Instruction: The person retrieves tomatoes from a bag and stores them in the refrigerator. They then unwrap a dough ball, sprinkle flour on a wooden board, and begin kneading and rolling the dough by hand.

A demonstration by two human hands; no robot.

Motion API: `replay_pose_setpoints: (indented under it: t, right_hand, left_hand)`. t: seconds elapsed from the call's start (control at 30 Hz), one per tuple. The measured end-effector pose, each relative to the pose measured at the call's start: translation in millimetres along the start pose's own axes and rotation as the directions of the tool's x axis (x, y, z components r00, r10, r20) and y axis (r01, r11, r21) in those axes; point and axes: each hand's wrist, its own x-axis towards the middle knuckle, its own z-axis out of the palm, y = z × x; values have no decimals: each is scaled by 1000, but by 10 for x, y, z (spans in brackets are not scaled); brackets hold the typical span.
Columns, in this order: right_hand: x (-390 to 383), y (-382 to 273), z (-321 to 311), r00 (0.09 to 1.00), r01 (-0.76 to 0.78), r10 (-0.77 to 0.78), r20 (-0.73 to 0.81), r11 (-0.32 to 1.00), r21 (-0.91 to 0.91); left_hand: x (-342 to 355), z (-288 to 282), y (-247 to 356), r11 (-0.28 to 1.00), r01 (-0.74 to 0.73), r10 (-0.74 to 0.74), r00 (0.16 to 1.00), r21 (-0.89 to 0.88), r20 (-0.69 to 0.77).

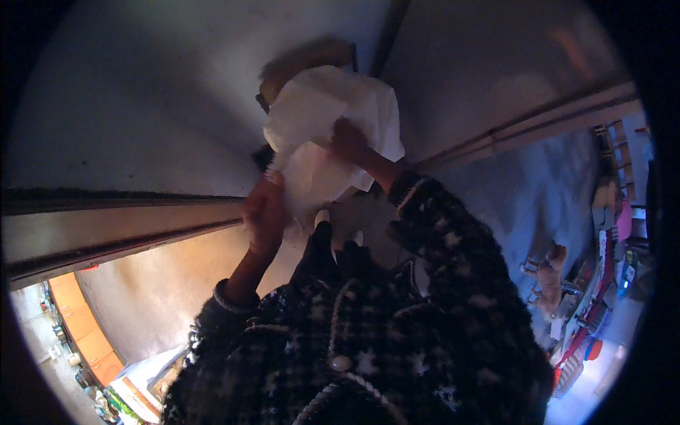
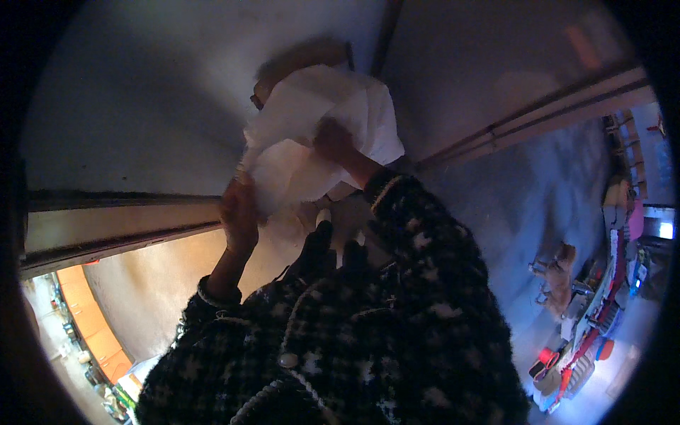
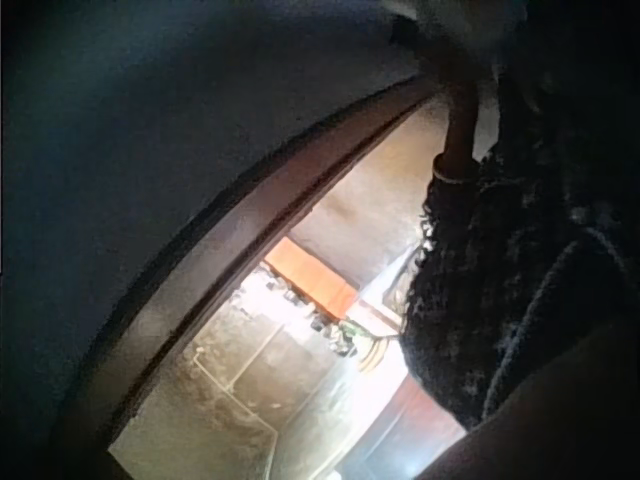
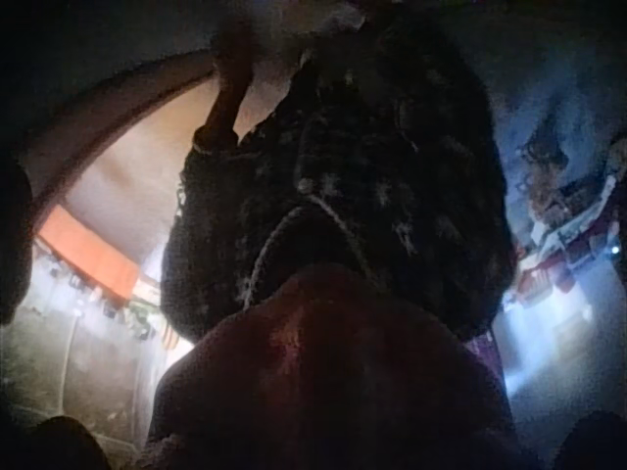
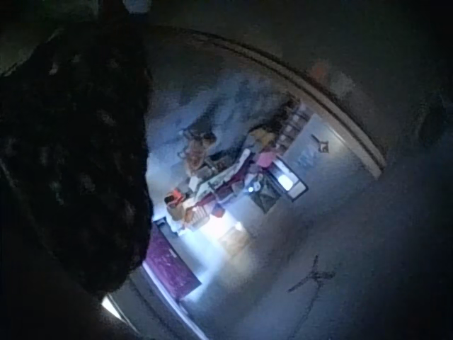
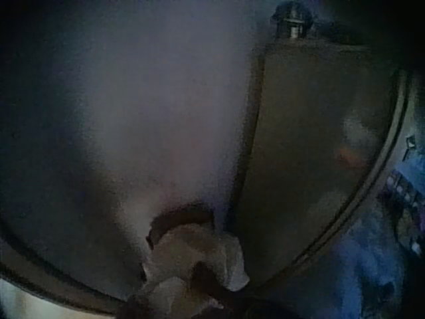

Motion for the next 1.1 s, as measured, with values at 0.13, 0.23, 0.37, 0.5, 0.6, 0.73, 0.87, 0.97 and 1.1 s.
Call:
replay_pose_setpoints:
  t: [0.13, 0.23, 0.37, 0.5, 0.6, 0.73, 0.87, 0.97, 1.1]
  right_hand:
    - [169, 155, 454, 967, -216, 226, -119, 972, 94]
    - [343, 288, 712, 996, -81, 85, 7, 970, -228]
    - [382, 269, 828, 967, -29, 64, 247, 989, -145]
    - [15, 245, 606, 990, 120, -142, -6, 810, 575]
    - [-146, 384, 348, 991, 5, -116, 67, 530, 848]
    - [-74, 631, 173, 951, -102, -112, 290, 768, 632]
    - [-98, 870, 196, 945, -142, 7, 327, 908, 393]
    - [-175, 860, 415, 951, -284, 188, 245, 844, 455]
    - [21, 602, 884, 932, 24, -39, 360, 999, 44]
  left_hand:
    - [87, -107, -107, 978, 205, -204, 979, -23, 25]
    - [187, -82, -221, 978, 208, -209, 977, 33, 32]
    - [413, -120, -365, 938, 322, -328, 944, 125, 27]
    - [557, -182, -554, 935, 250, -269, 962, 250, 46]
    - [696, -186, -645, 924, -62, 25, 994, 377, 103]
    - [828, -59, -591, 782, -292, 221, 956, 551, 194]
    - [732, 199, -451, 860, -234, 96, 947, 453, 305]
    - [648, 307, -423, 946, 81, -150, 967, 313, 205]
    - [666, 208, -468, 943, 89, -151, 973, 319, 176]
